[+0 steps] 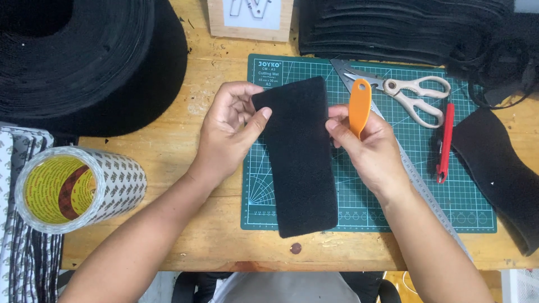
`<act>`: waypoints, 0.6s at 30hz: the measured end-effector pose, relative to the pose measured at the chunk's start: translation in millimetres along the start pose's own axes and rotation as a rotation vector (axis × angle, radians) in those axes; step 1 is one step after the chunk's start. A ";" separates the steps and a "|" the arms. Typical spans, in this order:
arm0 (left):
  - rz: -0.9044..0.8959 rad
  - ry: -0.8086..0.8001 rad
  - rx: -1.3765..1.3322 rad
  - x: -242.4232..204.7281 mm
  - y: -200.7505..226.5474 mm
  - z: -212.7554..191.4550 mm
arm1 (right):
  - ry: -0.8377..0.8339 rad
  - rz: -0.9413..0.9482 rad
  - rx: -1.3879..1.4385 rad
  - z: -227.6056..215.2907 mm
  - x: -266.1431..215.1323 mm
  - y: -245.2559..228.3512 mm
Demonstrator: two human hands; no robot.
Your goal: Trimming a strip of black fabric with scissors and then using a scraper tool to smooth it on a cutting mat.
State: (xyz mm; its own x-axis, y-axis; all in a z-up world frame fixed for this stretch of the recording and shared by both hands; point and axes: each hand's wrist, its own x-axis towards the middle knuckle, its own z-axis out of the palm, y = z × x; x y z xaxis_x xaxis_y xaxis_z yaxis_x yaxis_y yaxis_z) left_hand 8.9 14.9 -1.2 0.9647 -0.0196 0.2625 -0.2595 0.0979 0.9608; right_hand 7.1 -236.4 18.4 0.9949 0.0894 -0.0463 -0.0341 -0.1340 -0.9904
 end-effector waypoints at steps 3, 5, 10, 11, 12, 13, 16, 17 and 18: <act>0.006 0.004 0.041 -1.0 6.3 1.4 | -0.005 -0.005 -0.029 -1.9 0.3 1.9; 0.017 0.013 0.055 -0.4 10.4 3.9 | -0.004 -0.032 -0.051 -0.4 -0.7 3.1; 0.036 0.024 0.074 0.9 13.1 5.0 | -0.002 -0.096 -0.134 -2.1 1.3 3.8; 0.046 0.028 0.099 0.7 13.4 5.2 | 0.002 -0.113 -0.147 -1.6 1.0 3.3; 0.056 0.032 0.125 0.4 13.8 5.3 | 0.005 -0.129 -0.160 -1.0 0.7 2.8; 0.056 0.033 0.125 0.9 12.5 4.4 | 0.005 -0.128 -0.161 1.7 -0.2 -2.3; 0.120 0.035 0.311 1.2 10.6 1.1 | 0.030 -0.116 -0.068 5.7 -1.6 -13.6; 0.178 0.026 0.382 1.9 11.5 0.2 | 0.043 -0.148 -0.120 3.6 -0.7 -15.2; 0.236 0.017 0.453 2.7 12.5 -0.9 | 0.056 -0.179 -0.171 1.6 0.2 -16.9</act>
State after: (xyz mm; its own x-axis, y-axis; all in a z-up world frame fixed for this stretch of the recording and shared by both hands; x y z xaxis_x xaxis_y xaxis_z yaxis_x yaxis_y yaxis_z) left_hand 8.3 17.0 11.4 0.8772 -0.0319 0.4790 -0.4597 -0.3432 0.8191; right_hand 7.7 -232.6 34.9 0.9875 0.0726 0.1403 0.1554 -0.2868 -0.9453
